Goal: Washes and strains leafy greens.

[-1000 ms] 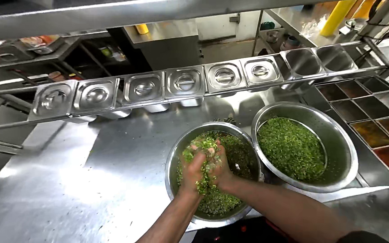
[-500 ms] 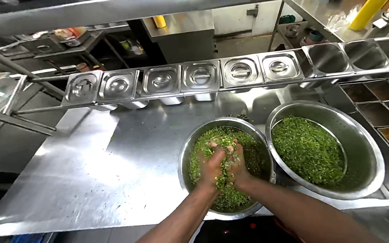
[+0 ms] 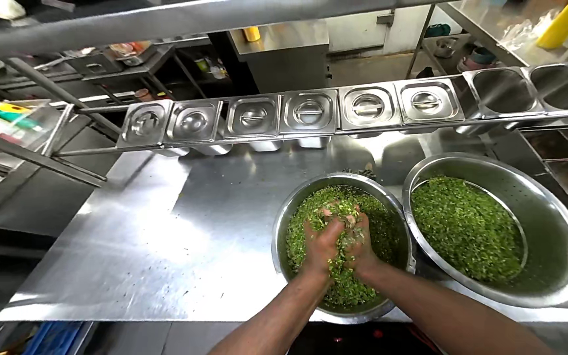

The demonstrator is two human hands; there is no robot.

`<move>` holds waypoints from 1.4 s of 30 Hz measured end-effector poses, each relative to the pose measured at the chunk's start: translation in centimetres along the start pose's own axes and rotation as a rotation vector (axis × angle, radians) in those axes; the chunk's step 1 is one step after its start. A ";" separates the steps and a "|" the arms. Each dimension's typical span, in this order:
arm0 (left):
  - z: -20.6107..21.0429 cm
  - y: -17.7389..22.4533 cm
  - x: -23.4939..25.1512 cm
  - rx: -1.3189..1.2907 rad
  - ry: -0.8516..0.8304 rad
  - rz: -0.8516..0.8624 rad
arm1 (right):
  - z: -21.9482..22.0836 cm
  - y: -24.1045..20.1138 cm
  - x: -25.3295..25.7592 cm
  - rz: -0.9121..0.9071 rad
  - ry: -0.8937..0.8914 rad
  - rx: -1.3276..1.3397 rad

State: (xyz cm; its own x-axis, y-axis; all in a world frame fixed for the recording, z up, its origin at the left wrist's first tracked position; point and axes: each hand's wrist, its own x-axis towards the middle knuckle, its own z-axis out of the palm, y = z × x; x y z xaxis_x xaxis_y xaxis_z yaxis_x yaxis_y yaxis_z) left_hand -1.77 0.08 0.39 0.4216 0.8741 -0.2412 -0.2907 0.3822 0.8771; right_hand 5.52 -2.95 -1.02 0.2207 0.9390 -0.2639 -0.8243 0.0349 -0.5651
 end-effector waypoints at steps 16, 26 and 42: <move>-8.9 -0.2 3.6 0.385 0.063 -0.158 | -10.8 -19.6 -2.2 -0.273 0.428 -0.343; -12.1 -1.9 3.1 0.279 -0.008 -0.096 | -15.4 -24.8 -7.2 -0.291 0.628 -1.255; -13.4 -2.0 3.0 0.124 -0.119 -0.058 | -14.1 -27.6 -8.6 -0.491 0.632 -1.468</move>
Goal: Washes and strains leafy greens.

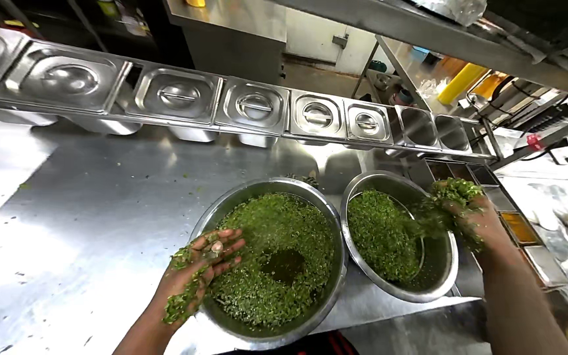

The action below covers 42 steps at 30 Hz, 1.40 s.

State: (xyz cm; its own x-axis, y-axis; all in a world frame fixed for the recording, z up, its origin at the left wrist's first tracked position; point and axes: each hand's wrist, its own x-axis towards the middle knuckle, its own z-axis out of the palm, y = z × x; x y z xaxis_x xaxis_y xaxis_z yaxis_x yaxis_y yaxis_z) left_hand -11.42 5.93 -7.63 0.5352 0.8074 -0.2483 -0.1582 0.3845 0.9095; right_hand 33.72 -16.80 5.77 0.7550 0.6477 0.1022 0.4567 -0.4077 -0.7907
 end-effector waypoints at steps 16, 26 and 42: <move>-1.1 -0.5 0.1 -0.124 -0.029 0.048 | -0.1 1.3 -0.9 -0.145 0.272 0.030; -1.4 -0.3 0.1 -0.155 -0.055 0.043 | 0.8 1.7 -1.1 -0.028 0.136 -0.091; 1.0 1.0 0.4 -0.072 0.112 -0.034 | 5.0 -1.6 -2.8 -0.229 -0.154 0.090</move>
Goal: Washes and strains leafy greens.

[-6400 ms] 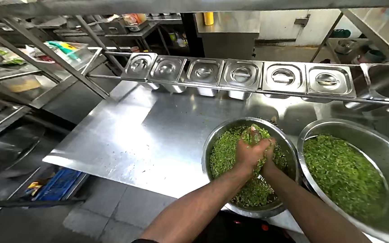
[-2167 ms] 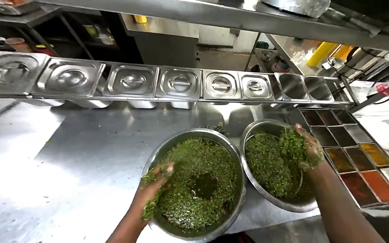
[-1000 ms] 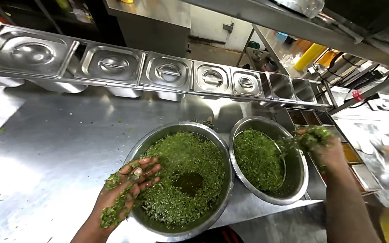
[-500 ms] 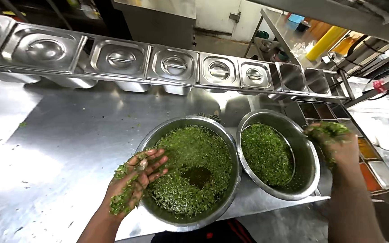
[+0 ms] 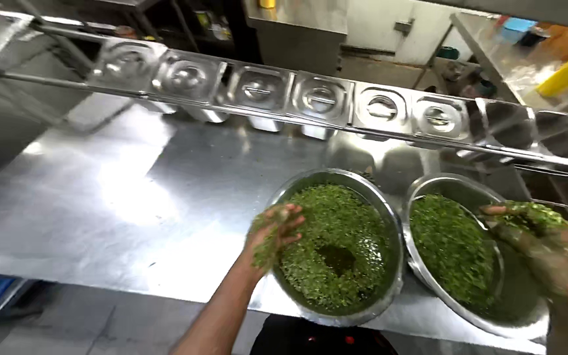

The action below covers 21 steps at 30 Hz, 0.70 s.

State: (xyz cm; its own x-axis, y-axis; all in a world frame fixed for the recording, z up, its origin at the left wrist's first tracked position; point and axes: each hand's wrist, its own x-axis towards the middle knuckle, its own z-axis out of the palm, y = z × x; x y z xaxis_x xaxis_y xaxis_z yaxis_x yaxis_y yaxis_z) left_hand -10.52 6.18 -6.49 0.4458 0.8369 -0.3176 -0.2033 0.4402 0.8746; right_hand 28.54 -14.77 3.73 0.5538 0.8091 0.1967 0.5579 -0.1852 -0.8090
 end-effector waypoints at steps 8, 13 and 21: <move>4.4 -0.1 2.1 1.076 -0.151 0.161 | 18.3 -4.8 1.9 -0.028 -0.689 -0.399; 4.8 2.2 5.6 1.316 -0.279 0.106 | 22.6 -5.1 6.0 -0.023 -0.759 -0.529; 3.2 2.1 10.6 1.160 -0.429 -0.036 | 26.0 -4.2 10.2 0.026 -0.904 -0.474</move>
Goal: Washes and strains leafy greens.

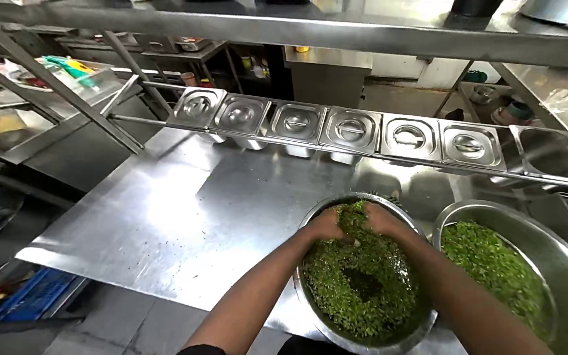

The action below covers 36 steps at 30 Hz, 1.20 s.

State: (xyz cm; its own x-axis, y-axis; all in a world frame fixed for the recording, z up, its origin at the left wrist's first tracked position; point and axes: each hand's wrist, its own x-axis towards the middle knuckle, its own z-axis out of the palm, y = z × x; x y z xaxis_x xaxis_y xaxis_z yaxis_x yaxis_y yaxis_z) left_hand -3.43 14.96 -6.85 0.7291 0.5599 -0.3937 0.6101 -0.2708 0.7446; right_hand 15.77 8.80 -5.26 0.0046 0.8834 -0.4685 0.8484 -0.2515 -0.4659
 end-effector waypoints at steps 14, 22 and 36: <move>0.2 0.2 0.2 -0.018 -0.224 -0.179 | 0.9 0.8 0.9 0.139 -0.082 0.119; 0.7 0.5 -0.8 -0.015 -0.275 -0.191 | 1.2 1.5 -0.1 0.134 -0.045 0.158; 1.3 1.1 -3.1 -0.022 -0.392 -0.204 | 1.7 1.6 -2.2 0.198 -0.073 0.169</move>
State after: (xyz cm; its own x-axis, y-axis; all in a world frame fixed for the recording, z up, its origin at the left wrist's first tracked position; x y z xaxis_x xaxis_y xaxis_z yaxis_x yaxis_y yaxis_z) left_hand -4.63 11.88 -5.51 0.6598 0.2597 -0.7052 0.7499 -0.1666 0.6402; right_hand 16.20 5.77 -6.21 0.1180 0.7810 -0.6132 0.7346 -0.4842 -0.4753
